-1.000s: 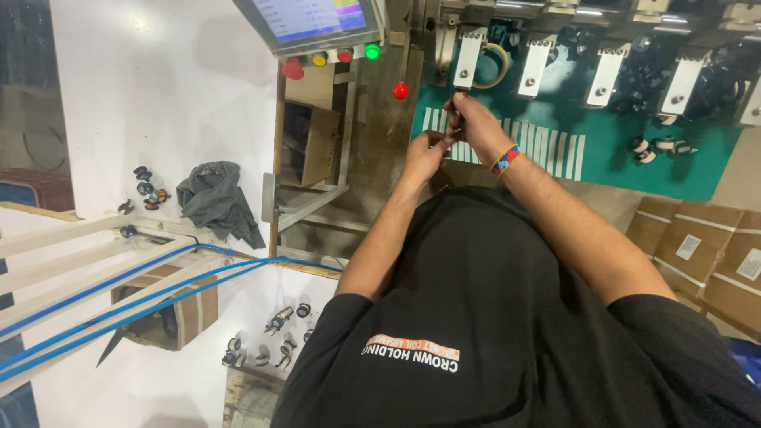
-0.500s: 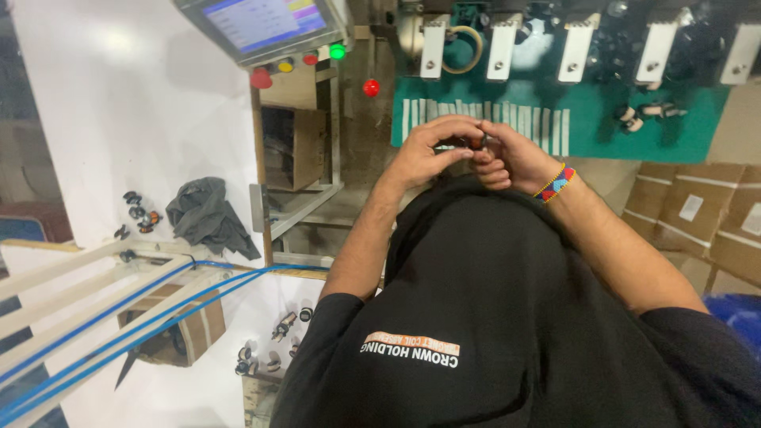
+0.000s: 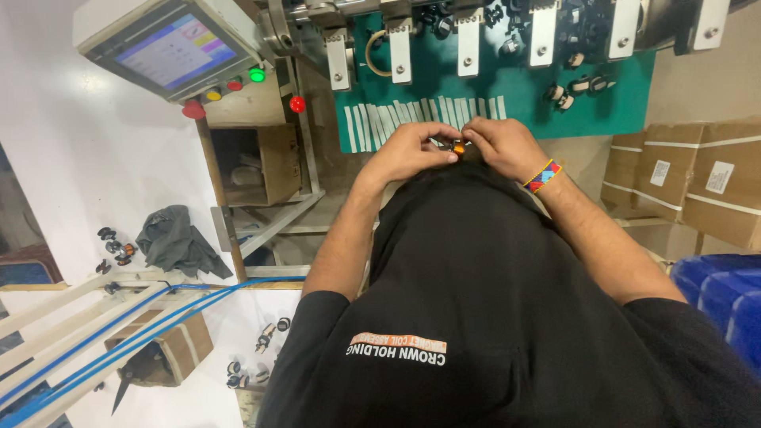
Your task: The person trims material from small coil components with scissors, places the components into the stations of a multi-spindle machine, and pulls the machine lever to cycle it, repeating the trimming, loading, and lever-pulling cycle while occasionally pressing buttons on the control panel.
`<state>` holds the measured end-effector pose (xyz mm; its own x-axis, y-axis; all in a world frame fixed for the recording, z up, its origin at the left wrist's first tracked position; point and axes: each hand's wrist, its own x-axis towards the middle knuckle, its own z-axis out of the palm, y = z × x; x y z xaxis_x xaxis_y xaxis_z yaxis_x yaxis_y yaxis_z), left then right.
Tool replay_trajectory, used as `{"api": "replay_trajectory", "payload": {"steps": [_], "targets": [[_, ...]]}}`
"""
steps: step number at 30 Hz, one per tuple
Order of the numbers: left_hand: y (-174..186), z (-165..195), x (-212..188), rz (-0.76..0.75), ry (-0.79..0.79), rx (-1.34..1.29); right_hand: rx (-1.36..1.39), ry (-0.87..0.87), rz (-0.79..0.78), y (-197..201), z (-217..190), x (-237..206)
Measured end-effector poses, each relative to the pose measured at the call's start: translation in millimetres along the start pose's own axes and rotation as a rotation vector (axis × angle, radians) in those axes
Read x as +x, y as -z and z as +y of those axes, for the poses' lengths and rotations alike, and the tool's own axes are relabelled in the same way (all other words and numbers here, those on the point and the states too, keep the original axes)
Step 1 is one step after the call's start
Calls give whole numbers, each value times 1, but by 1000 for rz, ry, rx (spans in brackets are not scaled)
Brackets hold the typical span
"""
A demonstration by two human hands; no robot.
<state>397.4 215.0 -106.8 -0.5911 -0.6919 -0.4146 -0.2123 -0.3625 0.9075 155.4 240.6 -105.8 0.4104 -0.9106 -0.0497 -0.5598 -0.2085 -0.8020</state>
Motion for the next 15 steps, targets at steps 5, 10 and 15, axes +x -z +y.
{"api": "replay_trajectory", "payload": {"steps": [5,10,15], "targets": [[-43,-5,36,349,-152,20,-73,-57,47,25,-7,-15],[-74,-34,63,264,-253,-551,153,-42,-5,40,-1,-32],[-113,-58,79,418,-243,-634,225,-207,-300,26,51,-39]]}}
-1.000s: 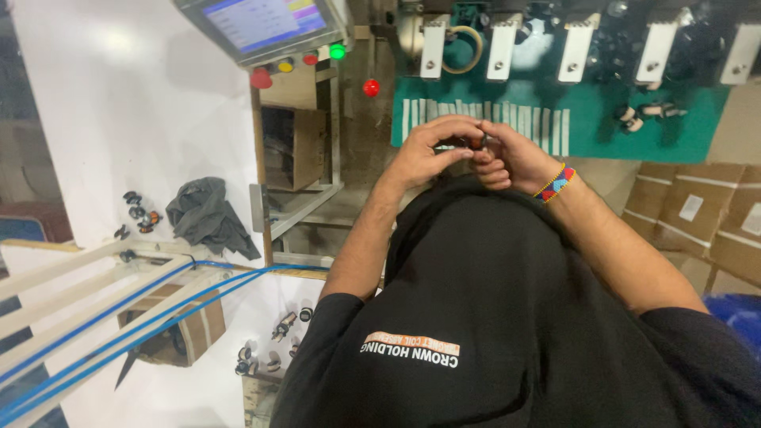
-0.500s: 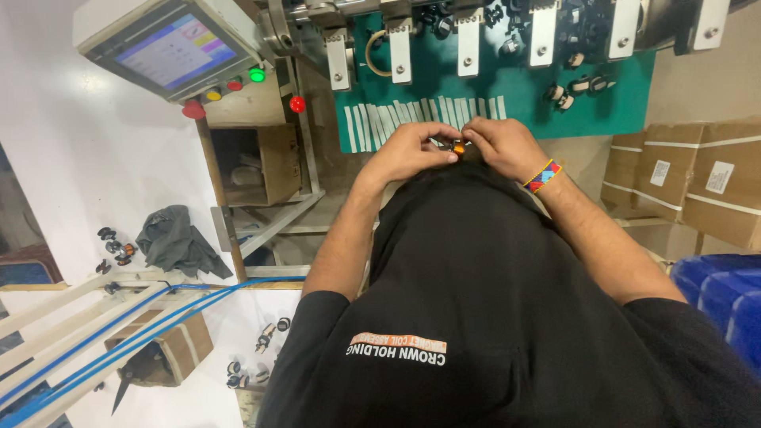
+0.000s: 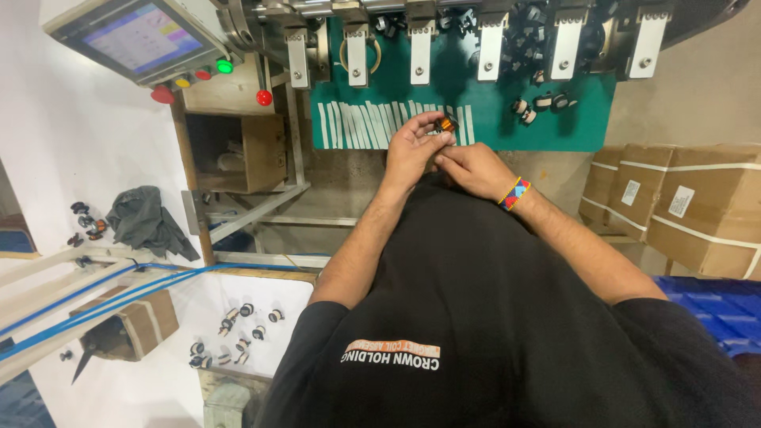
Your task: The person trims material from small coil components with scissors, places the components into the stations of a multi-spindle machine, and pulls the machine lever to cycle it, repeating the trimming, loading, and lever-pulling cycle while occasionally pressing buttons on the control panel.
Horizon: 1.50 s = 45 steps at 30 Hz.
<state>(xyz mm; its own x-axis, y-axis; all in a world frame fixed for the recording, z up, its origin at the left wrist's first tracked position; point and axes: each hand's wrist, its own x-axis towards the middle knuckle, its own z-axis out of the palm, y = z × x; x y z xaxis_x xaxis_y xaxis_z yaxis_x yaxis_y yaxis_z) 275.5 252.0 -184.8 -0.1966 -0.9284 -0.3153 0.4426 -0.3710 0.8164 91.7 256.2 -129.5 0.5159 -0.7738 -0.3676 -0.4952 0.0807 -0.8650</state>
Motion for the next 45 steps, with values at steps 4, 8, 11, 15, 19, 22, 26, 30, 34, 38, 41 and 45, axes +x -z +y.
{"api": "replay_trajectory", "payload": {"steps": [4,8,11,15,19,22,26,30,34,38,41,45], "targets": [[5,-8,-9,135,-77,86,63,-229,-85,11,69,23],[22,2,-23,181,-122,142,-237,-162,234,23,118,50],[27,7,-33,221,-100,161,-347,-18,442,19,122,65],[32,11,-42,185,-99,172,-492,-35,532,2,114,71],[48,16,-42,182,-89,226,-528,49,599,-9,107,70],[62,18,-40,183,-37,244,-498,53,632,-15,110,75],[76,18,-36,126,-10,213,-401,-8,647,-17,115,89],[85,23,-34,56,19,198,-510,33,559,-19,100,89],[89,41,-30,21,9,353,-437,-13,324,-28,36,66],[84,66,-22,-23,-115,691,-86,181,231,-30,-40,45],[71,86,-18,-97,-275,770,-104,312,281,-24,-73,44],[52,105,-21,-171,-357,785,-160,243,323,-12,-79,50]]}}
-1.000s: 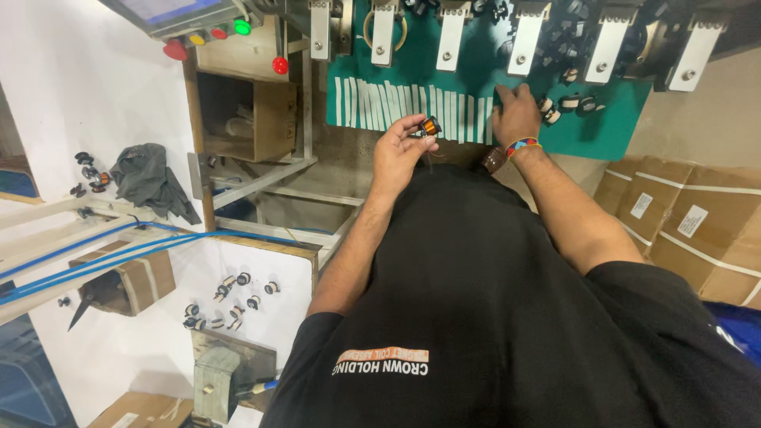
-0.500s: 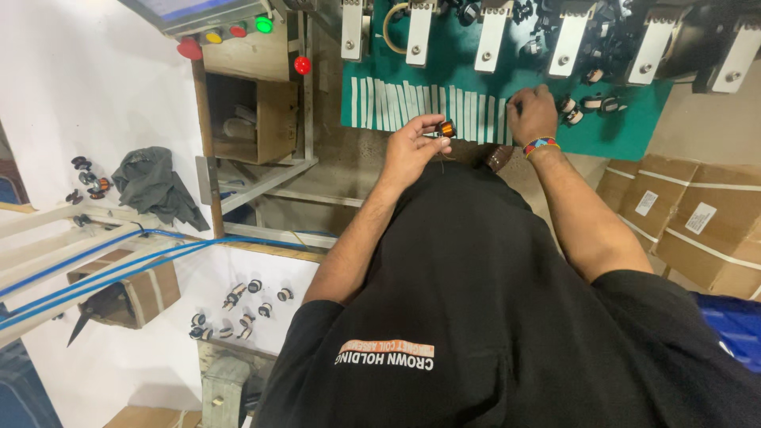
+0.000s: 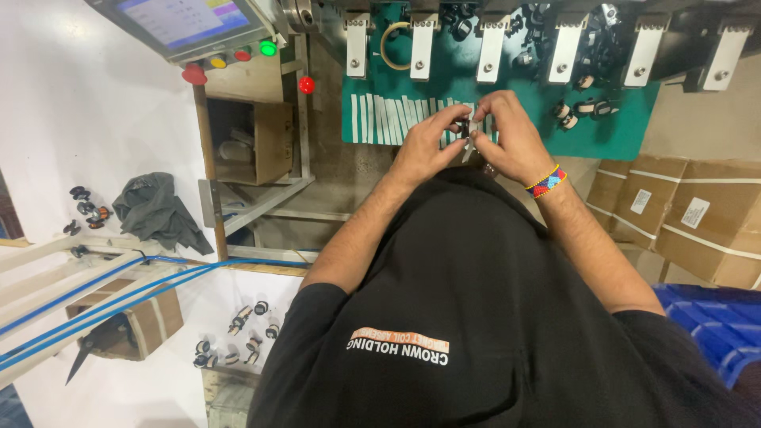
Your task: The person trims material from small coil components with scissors, places the components into the stations of a multi-spindle machine, and pulls the machine lever to cycle it, repeating the trimming, loading, and lever-pulling cycle while occasionally pressing buttons on the control panel.
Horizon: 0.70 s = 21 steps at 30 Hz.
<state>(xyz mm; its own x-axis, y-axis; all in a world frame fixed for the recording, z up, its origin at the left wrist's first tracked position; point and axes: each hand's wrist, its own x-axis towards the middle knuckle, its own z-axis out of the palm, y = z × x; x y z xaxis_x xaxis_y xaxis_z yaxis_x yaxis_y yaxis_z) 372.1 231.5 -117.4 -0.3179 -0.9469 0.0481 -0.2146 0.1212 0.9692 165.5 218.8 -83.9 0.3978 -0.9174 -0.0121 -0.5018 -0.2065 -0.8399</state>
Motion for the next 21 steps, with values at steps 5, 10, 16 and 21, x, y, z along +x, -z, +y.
{"api": "replay_trajectory", "payload": {"steps": [5,10,16,21], "targets": [[-7,16,-3,-21,-158,77,9,-78,-23,5,17,-9],[-24,2,-9,59,-107,100,157,-149,-21,-1,36,-35],[-48,-32,-6,236,21,-76,585,-390,-230,2,74,-58],[-68,-44,6,13,253,-913,262,-246,-177,25,98,-55]]}}
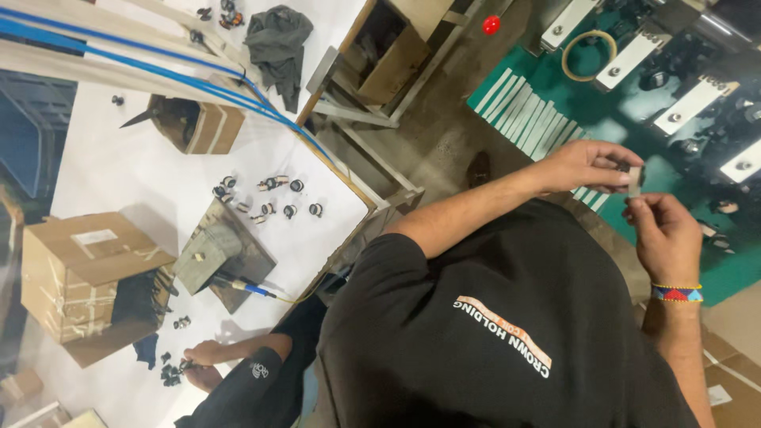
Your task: The person trims material from small coil components with scissors, places the components into the stations of a multi-spindle machine, and pulls the machine lever to cycle it, repeating the trimming, loading, and lever-pulling cycle while occasionally pressing buttons on the control panel.
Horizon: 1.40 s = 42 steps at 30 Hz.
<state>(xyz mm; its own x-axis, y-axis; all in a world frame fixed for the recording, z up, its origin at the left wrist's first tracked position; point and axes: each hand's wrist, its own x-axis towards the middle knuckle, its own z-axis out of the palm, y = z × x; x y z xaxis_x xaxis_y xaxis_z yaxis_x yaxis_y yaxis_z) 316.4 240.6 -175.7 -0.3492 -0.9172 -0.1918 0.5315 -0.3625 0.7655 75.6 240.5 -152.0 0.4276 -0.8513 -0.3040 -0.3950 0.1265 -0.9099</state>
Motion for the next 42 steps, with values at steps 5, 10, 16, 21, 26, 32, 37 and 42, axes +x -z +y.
{"api": "replay_trajectory", "payload": {"steps": [5,10,16,21,26,32,37,42], "targets": [[-14,-3,-4,4,201,-205,-485,412,116,15,-1,2],[-16,-7,-15,-108,140,-495,-578,621,243,4,-14,4],[2,0,-12,-28,-14,58,-147,183,187,-14,-37,17],[5,23,-21,166,-194,802,24,27,104,-9,-50,23],[-3,52,-27,56,-152,865,-148,163,142,-16,-73,34],[-2,62,-19,34,-317,993,-390,154,282,-35,-106,35],[17,25,-6,170,-26,1049,-456,254,346,-52,-101,24],[36,-23,18,79,344,660,-523,54,191,-57,-37,25]]}}
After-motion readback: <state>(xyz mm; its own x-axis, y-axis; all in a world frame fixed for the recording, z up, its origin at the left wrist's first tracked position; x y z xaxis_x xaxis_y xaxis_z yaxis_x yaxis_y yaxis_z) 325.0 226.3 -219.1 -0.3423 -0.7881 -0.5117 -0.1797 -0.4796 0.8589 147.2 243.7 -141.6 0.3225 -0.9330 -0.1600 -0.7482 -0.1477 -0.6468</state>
